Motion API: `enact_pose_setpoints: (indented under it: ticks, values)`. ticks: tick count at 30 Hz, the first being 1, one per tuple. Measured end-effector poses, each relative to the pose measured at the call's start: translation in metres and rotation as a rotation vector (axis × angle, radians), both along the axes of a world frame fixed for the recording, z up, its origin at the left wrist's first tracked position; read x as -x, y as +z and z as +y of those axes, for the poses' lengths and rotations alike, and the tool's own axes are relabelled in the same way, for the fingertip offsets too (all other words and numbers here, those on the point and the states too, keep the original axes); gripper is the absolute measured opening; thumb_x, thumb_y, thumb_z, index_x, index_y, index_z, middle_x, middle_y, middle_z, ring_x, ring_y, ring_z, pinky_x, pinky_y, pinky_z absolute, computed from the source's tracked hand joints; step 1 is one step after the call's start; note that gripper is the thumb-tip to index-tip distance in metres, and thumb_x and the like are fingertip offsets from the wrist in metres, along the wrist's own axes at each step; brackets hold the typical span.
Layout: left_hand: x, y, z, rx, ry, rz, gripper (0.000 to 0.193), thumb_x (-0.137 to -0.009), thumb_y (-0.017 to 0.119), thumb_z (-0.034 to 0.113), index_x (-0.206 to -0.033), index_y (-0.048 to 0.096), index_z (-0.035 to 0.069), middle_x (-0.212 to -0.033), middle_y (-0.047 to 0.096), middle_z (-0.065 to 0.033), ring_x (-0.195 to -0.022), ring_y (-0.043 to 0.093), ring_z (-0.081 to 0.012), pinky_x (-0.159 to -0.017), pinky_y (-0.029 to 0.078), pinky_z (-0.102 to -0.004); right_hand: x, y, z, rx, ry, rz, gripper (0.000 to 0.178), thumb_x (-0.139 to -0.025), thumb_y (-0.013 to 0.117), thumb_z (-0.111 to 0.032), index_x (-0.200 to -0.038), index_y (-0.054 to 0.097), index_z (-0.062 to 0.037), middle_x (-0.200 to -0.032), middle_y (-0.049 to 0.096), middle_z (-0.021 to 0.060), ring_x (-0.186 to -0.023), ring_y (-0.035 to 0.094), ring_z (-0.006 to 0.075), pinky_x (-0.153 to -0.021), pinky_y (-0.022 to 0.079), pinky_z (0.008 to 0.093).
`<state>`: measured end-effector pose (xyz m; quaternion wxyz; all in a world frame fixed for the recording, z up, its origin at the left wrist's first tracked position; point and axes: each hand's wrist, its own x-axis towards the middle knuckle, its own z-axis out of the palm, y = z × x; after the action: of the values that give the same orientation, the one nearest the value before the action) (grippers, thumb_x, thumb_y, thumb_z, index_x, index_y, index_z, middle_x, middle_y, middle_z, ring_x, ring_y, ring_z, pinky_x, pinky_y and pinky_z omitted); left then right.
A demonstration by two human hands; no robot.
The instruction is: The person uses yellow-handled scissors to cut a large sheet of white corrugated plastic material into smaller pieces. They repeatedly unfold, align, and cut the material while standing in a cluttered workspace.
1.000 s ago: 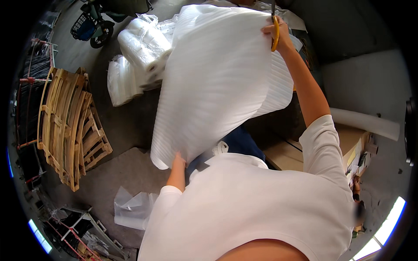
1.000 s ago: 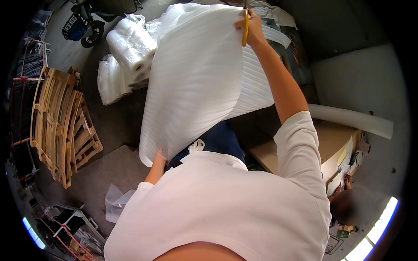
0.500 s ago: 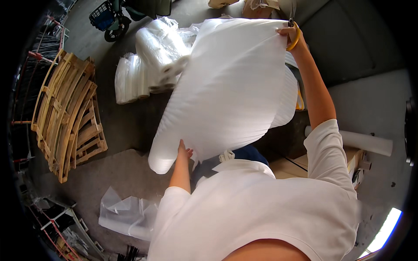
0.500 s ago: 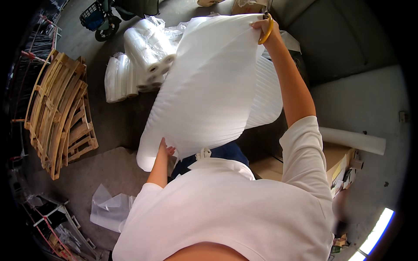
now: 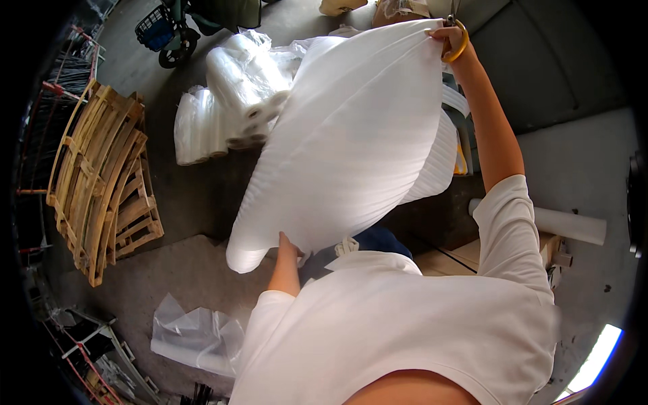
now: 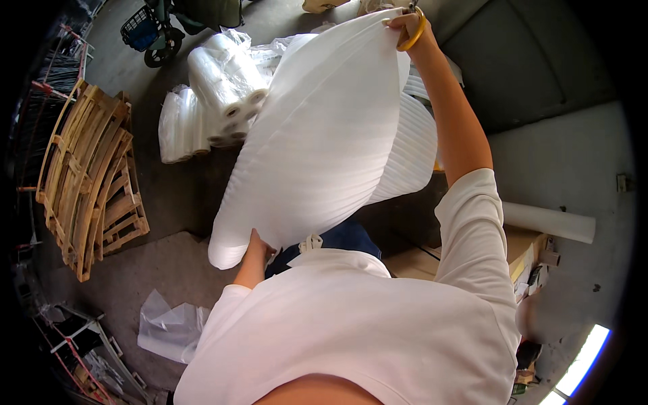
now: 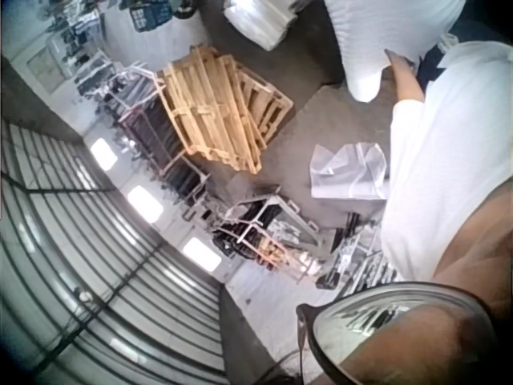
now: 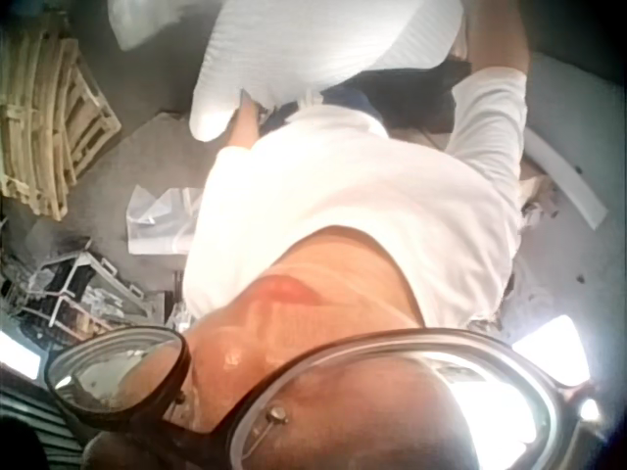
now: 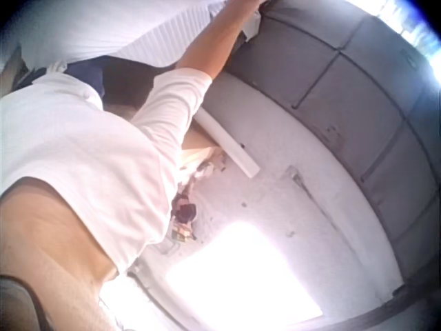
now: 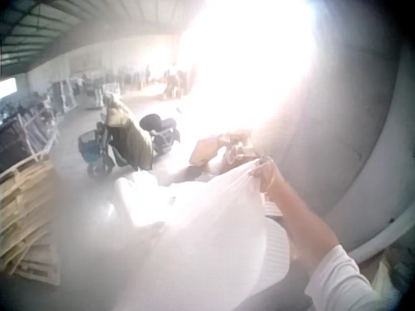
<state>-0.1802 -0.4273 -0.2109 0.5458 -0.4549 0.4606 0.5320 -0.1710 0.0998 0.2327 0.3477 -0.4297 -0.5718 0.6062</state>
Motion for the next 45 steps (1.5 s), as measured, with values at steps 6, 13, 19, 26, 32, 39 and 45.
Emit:
enact_pose_setpoints:
  ticks: [6, 13, 19, 26, 32, 39, 45]
  values:
    - [-0.042, -0.022, -0.001, -0.013, 0.297, -0.108, 0.055, -0.075, 0.048, 0.051, -0.120, 0.040, 0.020, -0.119, 0.045, -0.0029, -0.112, 0.038, -0.0264, -0.088, 0.030, -0.0477, 0.005, -0.024, 0.028, 0.034, 0.116, 0.013, 0.008, -0.062, 0.061, -0.001, -0.068, 0.056, 0.0006, -0.068, 0.052, 0.0106, -0.055, 0.053, 0.0215, -0.059, 0.046, 0.0239]
    - [-0.059, -0.015, -0.014, 0.111, 0.184, -0.041, 0.050, -0.074, 0.056, 0.043, -0.110, 0.046, 0.010, -0.108, 0.052, -0.0058, -0.093, 0.052, -0.0248, -0.075, 0.042, -0.0391, -0.038, -0.024, 0.051, 0.208, 0.066, 0.020, 0.006, -0.066, 0.056, 0.002, -0.071, 0.054, 0.0059, -0.072, 0.053, 0.0128, -0.060, 0.055, 0.0249, -0.068, 0.046, 0.0299]
    - [-0.047, -0.043, -0.030, 0.243, 0.348, -0.436, 0.058, -0.062, 0.072, 0.036, -0.101, 0.046, 0.001, -0.095, 0.051, -0.0147, -0.078, 0.053, -0.0273, -0.063, 0.044, -0.0306, -0.065, -0.058, 0.056, 0.195, -0.232, -0.010, 0.010, -0.071, 0.051, 0.004, -0.074, 0.052, 0.0136, -0.078, 0.056, 0.0164, -0.069, 0.058, 0.0295, -0.079, 0.045, 0.0396]
    - [-0.075, -0.002, -0.012, 0.670, -0.784, 0.507, 0.028, -0.066, 0.058, 0.016, -0.093, 0.057, 0.008, -0.113, 0.042, -0.0161, -0.093, 0.049, -0.0298, -0.082, 0.041, -0.0362, -0.127, -0.100, 0.076, 0.245, -0.420, -0.153, 0.021, -0.069, 0.055, 0.002, -0.088, 0.055, 0.0095, -0.095, 0.050, 0.0175, -0.082, 0.055, 0.0293, -0.075, 0.045, 0.0363]
    - [-0.022, 0.012, -0.058, 0.560, -0.437, 0.699, 0.025, -0.069, 0.054, 0.011, -0.091, 0.057, 0.000, -0.093, 0.056, -0.0152, -0.085, 0.055, -0.0260, -0.073, 0.044, -0.0324, -0.159, -0.136, 0.042, 0.358, -0.426, -0.139, 0.021, -0.070, 0.052, 0.002, -0.090, 0.052, 0.0093, -0.092, 0.048, 0.0173, -0.080, 0.053, 0.0306, -0.070, 0.044, 0.0337]
    - [0.057, 0.102, 0.024, -0.087, -0.409, 1.158, 0.030, -0.075, 0.058, 0.019, -0.096, 0.054, -0.002, -0.086, 0.058, -0.0084, -0.079, 0.054, -0.0140, -0.068, 0.043, -0.0248, -0.152, -0.139, -0.085, 0.353, -0.136, -0.051, 0.006, -0.059, 0.050, -0.001, -0.063, 0.051, 0.0043, -0.059, 0.049, 0.0164, -0.044, 0.049, 0.0237, -0.040, 0.042, 0.0338]
    - [0.051, 0.226, 0.183, -0.571, -0.981, 1.342, 0.055, -0.076, 0.059, 0.035, -0.119, 0.039, 0.007, -0.119, 0.042, -0.0118, -0.112, 0.038, -0.0214, -0.092, 0.032, -0.0309, -0.158, -0.220, -0.139, 0.484, 0.068, 0.175, 0.003, -0.057, 0.049, 0.001, -0.057, 0.052, -0.0002, -0.054, 0.052, 0.0109, -0.042, 0.051, 0.0188, -0.036, 0.040, 0.0272]
